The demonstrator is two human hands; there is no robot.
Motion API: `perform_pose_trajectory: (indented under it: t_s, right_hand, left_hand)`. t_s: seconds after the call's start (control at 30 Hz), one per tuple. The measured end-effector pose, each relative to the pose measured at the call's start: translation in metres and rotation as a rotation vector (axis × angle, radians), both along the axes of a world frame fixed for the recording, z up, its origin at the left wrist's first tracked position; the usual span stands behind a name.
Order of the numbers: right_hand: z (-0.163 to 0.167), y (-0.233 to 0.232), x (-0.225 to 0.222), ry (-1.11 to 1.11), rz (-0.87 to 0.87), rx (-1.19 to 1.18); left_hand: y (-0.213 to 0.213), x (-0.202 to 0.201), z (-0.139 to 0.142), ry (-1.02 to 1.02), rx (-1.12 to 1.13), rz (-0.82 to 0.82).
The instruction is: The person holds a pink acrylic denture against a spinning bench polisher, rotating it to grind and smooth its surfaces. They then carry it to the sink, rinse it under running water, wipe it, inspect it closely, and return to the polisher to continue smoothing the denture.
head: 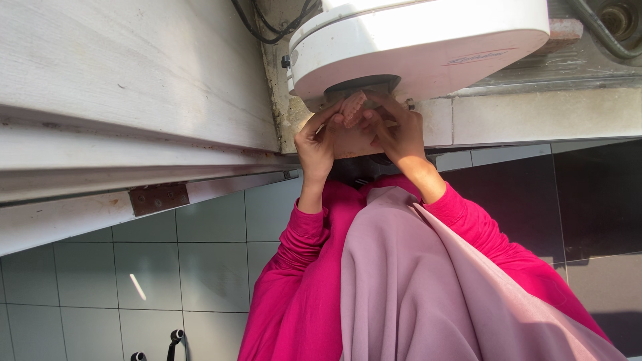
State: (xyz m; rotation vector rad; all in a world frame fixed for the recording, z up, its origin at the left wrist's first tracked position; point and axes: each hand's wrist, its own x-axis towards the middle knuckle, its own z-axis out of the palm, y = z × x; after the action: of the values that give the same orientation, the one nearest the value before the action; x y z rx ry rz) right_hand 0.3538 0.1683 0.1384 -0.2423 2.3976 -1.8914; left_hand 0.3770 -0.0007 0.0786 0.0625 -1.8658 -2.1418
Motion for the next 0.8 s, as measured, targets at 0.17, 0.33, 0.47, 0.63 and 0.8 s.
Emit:
perform_pose_trajectory:
  t_s: [0.17, 0.33, 0.47, 0.63, 0.8]
  right_hand:
    - [-0.006, 0.000, 0.006, 0.119, -0.092, 0.087]
    - [-0.003, -0.013, 0.024, 0.225, -0.186, 0.048]
    - [0.002, -0.023, 0.041, 0.271, -0.189, 0.008]
    - [0.003, -0.027, 0.047, 0.236, -0.154, -0.017]
    - [0.004, -0.033, 0.050, 0.176, -0.121, -0.062]
  left_hand:
    - [0.004, 0.007, -0.009, -0.041, 0.034, -0.002]
    - [-0.001, 0.023, 0.001, -0.042, -0.003, 0.035]
    - [-0.010, 0.039, 0.014, -0.021, -0.089, 0.074]
    - [-0.015, 0.055, 0.026, 0.011, -0.164, 0.103]
    - [-0.022, 0.061, 0.026, -0.068, -0.123, 0.104]
